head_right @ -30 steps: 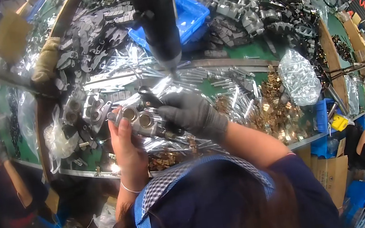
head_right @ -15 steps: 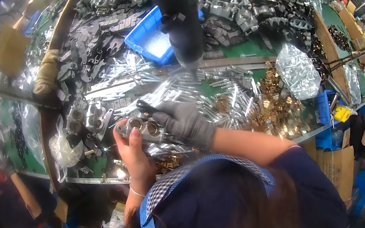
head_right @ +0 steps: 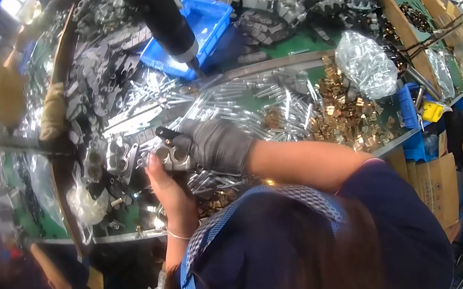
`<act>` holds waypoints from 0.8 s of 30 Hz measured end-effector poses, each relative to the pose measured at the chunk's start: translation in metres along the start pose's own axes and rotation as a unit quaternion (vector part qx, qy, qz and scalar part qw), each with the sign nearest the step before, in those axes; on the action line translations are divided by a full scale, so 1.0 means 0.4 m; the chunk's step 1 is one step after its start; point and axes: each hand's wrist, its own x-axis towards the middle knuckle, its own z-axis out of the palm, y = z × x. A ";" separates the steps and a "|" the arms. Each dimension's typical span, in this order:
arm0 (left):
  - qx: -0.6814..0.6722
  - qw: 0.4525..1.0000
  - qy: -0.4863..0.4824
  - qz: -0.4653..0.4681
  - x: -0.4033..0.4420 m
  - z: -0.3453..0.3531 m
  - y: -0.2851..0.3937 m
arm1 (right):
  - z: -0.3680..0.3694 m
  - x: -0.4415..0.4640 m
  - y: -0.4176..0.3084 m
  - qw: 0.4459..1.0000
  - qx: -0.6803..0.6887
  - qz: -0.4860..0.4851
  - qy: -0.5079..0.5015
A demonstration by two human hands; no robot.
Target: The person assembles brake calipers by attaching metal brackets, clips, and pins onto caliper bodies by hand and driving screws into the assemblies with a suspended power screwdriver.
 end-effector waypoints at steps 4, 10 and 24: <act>-0.025 0.999 0.025 -0.037 -0.006 0.006 0.026 | 0.003 -0.002 0.003 1.000 -0.024 -0.018 0.008; 0.038 0.999 0.008 -0.022 -0.023 0.026 0.064 | 0.048 -0.014 0.047 0.981 -0.132 -0.135 0.037; -0.126 0.979 -0.068 -0.147 -0.016 0.003 0.075 | -0.096 -0.074 -0.019 0.975 -0.017 -0.151 -0.162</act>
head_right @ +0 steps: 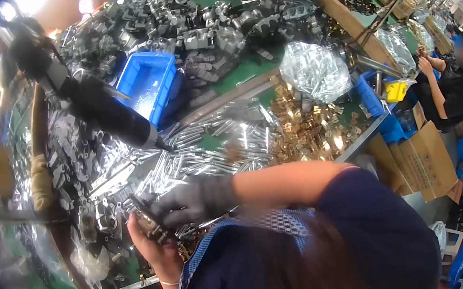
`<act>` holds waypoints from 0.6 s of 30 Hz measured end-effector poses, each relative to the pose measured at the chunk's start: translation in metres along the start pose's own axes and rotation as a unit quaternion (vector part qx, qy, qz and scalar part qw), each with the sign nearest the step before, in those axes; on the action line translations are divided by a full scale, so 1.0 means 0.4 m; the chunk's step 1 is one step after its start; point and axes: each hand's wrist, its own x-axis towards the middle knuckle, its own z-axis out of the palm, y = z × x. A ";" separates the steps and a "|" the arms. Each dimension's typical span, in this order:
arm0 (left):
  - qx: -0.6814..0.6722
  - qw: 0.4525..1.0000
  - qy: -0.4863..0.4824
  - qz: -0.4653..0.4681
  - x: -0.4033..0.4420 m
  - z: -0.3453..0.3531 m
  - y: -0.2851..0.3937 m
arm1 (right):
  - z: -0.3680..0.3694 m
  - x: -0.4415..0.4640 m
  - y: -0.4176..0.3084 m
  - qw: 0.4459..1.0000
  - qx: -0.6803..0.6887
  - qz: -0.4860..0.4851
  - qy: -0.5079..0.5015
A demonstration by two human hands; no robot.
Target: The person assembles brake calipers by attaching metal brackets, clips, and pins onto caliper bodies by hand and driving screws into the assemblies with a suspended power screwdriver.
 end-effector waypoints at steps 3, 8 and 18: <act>-0.070 0.994 -0.014 -0.080 -0.022 0.027 0.042 | -0.111 -0.106 0.071 0.979 -0.148 0.089 0.111; 0.030 0.999 0.007 -0.033 -0.003 0.005 0.039 | -0.314 -0.237 0.151 0.822 -0.319 0.421 0.211; 0.001 0.998 0.048 -0.051 0.011 -0.013 0.001 | -0.283 -0.148 0.194 0.867 -0.277 0.401 0.101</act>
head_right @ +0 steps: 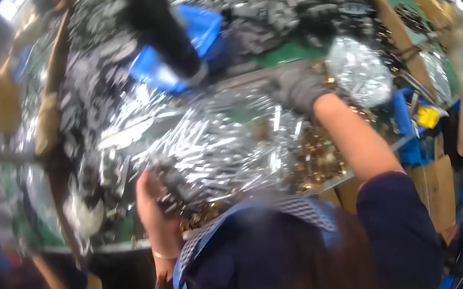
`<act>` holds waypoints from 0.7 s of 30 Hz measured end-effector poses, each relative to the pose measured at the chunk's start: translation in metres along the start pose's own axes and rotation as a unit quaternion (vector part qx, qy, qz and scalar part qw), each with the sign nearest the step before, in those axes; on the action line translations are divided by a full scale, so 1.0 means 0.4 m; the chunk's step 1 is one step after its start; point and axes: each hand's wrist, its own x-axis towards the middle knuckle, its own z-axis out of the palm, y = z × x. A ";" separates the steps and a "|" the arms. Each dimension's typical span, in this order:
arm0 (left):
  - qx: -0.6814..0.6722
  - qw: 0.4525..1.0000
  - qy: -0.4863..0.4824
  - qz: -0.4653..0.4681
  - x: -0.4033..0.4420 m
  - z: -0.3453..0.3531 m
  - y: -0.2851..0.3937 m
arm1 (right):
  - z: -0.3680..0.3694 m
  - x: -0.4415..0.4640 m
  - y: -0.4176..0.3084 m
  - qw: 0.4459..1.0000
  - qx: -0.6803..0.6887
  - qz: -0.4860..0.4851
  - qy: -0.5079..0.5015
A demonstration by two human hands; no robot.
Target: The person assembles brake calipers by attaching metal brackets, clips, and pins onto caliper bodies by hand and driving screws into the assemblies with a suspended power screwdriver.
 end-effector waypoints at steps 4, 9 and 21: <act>0.019 0.999 -0.032 -0.025 -0.007 0.005 0.014 | -0.004 0.002 -0.013 0.997 -0.066 -0.011 0.032; 0.060 0.998 0.007 0.004 0.008 -0.005 -0.002 | -0.001 -0.002 -0.017 0.998 -0.047 -0.022 0.028; 0.109 0.980 -0.116 -0.119 -0.030 0.018 0.048 | 0.039 -0.030 0.107 0.698 0.702 -0.129 0.052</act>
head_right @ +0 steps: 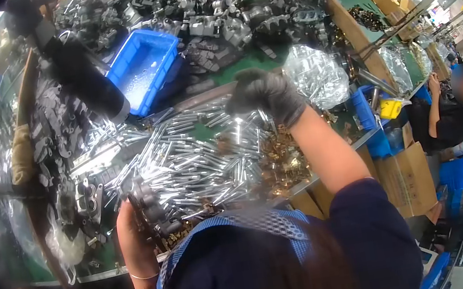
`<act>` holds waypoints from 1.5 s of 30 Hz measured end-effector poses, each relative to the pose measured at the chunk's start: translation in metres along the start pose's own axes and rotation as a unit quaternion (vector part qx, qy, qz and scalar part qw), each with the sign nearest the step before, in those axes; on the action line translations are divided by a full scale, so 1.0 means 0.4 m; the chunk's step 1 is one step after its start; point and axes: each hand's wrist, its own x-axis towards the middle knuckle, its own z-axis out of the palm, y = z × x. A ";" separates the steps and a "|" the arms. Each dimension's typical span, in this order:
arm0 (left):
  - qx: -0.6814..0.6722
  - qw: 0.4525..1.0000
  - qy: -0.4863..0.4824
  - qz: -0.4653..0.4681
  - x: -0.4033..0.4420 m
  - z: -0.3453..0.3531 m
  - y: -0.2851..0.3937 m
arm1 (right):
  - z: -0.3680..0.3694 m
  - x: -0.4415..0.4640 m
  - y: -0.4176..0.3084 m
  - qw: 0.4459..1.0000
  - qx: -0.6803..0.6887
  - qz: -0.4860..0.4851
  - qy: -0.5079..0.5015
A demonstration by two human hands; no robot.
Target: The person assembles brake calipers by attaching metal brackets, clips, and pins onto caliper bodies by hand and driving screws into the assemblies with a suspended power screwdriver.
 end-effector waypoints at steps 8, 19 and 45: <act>0.144 0.988 -0.012 -0.054 0.026 -0.011 -0.009 | 0.278 -0.074 -0.095 0.990 -0.089 -0.050 -0.101; 0.389 0.915 -0.105 -0.001 0.017 -0.009 0.007 | 0.399 -0.093 0.058 0.898 -0.279 -0.117 -0.320; 0.180 0.968 -0.154 -0.082 -0.036 -0.032 -0.005 | 0.366 -0.073 0.057 0.989 0.021 0.030 -0.144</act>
